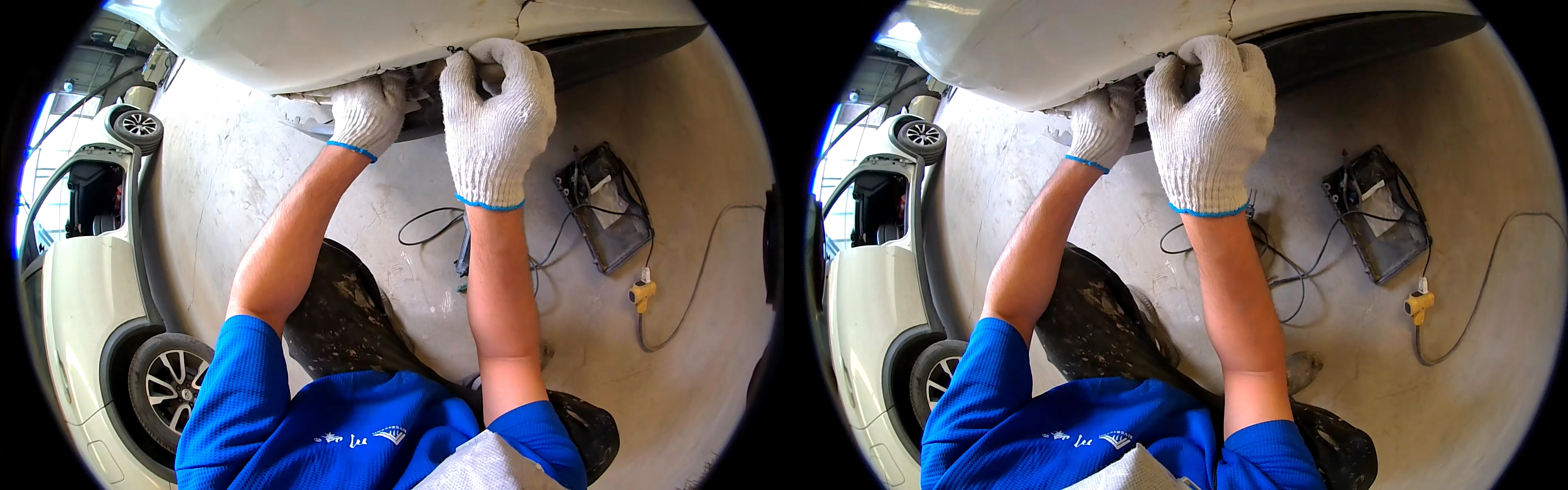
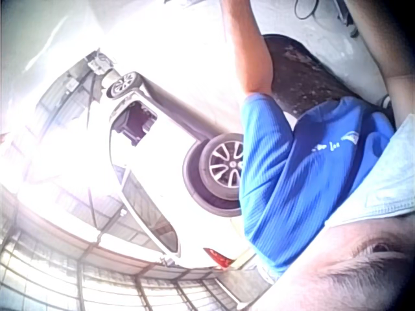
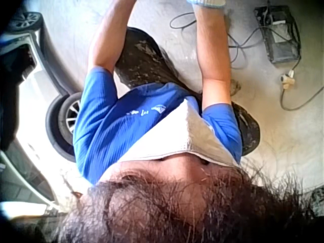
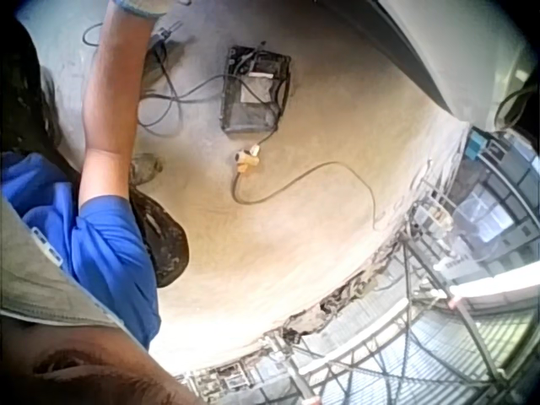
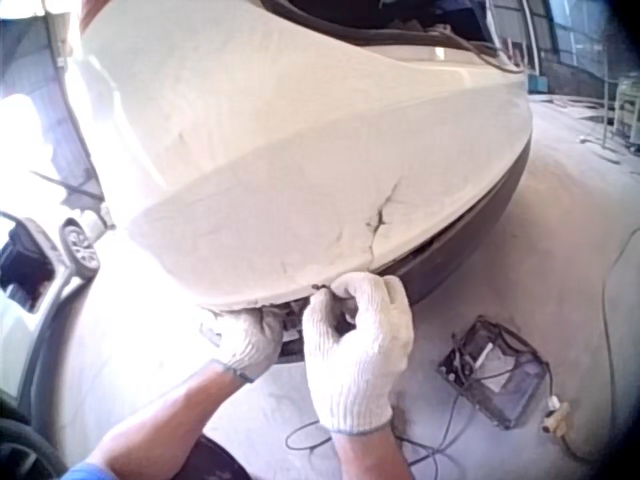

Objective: The person uses a hot glue gun to apply adhesive to the damaged area of a white car bumper. They then press a black plastic trim piece into place along the lower edge of the bumper.

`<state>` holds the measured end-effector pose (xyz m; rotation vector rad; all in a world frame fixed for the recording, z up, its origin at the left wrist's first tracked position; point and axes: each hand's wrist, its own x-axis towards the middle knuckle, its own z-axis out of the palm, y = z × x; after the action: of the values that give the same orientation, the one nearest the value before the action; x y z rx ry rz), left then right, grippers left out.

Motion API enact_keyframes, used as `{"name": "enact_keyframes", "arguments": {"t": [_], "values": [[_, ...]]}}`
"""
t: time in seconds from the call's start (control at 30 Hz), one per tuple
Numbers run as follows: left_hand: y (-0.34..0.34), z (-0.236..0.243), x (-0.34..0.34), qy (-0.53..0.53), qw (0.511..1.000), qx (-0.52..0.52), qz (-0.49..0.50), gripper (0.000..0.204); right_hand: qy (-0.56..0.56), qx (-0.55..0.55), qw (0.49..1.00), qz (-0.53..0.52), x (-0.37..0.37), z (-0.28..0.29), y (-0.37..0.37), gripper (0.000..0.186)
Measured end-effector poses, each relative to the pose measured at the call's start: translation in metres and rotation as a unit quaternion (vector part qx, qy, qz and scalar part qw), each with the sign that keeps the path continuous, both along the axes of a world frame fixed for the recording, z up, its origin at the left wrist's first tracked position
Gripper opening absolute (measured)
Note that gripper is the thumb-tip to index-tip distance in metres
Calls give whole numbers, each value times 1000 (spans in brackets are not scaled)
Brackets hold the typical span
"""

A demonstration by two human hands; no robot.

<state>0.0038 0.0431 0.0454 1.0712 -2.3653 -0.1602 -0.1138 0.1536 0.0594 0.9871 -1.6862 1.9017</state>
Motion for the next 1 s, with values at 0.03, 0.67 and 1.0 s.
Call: {"name": "enact_keyframes", "arguments": {"t": [0.03, 0.67, 1.0], "values": [[1, 1, 0, 13, 1000, 2, -13, 34, 7, 3, 1000, -3, -1, -1, 0, 16], [3, 6, 3, 18, 999, -11, -38, 36, 135, 22, 988, 67, -24, -5, 7, 22], [-3, 3, 3, 6, 999, -4, -45, 35, 167, -11, 982, 82, -27, -2, 2, 17]]}}
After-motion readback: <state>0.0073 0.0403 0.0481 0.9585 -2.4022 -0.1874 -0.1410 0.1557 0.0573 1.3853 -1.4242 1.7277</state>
